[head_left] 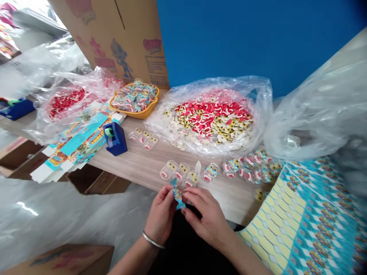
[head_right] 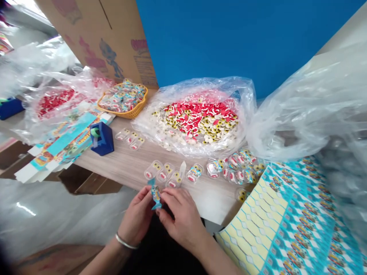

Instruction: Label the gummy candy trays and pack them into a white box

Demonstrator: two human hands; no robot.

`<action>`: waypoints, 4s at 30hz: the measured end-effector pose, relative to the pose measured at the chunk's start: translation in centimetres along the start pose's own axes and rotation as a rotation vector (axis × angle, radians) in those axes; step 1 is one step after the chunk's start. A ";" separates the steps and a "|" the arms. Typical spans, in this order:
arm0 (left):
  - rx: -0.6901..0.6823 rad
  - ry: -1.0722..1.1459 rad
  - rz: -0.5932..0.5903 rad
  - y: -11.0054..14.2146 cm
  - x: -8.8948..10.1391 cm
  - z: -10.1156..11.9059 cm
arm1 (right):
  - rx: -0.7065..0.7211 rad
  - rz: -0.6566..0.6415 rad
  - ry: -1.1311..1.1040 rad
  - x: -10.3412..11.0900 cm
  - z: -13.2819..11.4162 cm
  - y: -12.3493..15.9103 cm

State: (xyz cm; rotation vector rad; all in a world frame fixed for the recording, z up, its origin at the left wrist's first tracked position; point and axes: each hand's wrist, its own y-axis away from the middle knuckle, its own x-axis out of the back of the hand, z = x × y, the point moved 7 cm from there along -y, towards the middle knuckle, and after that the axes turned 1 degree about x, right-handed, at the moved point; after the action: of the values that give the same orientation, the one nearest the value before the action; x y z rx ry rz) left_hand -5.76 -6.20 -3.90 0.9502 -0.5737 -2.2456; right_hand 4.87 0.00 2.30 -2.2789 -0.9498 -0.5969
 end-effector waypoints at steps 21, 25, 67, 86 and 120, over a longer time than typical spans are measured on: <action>-0.077 0.151 0.178 -1.8 3.8 2.7 | 0.073 0.002 0.357 -0.6 0.7 0.2; -0.155 0.093 0.164 -2.5 3.1 3.5 | -0.152 0.037 0.521 -0.6 4.4 -1.1; -0.344 -1.452 -0.606 -2.6 -9.9 -1.2 | -0.767 0.196 -0.166 5.1 7.9 9.8; -0.241 -1.586 -0.546 -6.3 -9.9 -2.7 | -0.880 0.096 -0.187 4.2 11.1 8.6; 0.370 -0.388 0.054 -0.6 1.5 -8.8 | -0.733 -0.226 -0.005 0.3 8.6 5.6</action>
State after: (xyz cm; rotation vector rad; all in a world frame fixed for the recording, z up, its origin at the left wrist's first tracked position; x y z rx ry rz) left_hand -0.21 -8.06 -10.68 0.6529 -1.2039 -2.3320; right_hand 10.71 2.70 -5.66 -2.8104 -1.1284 -1.1949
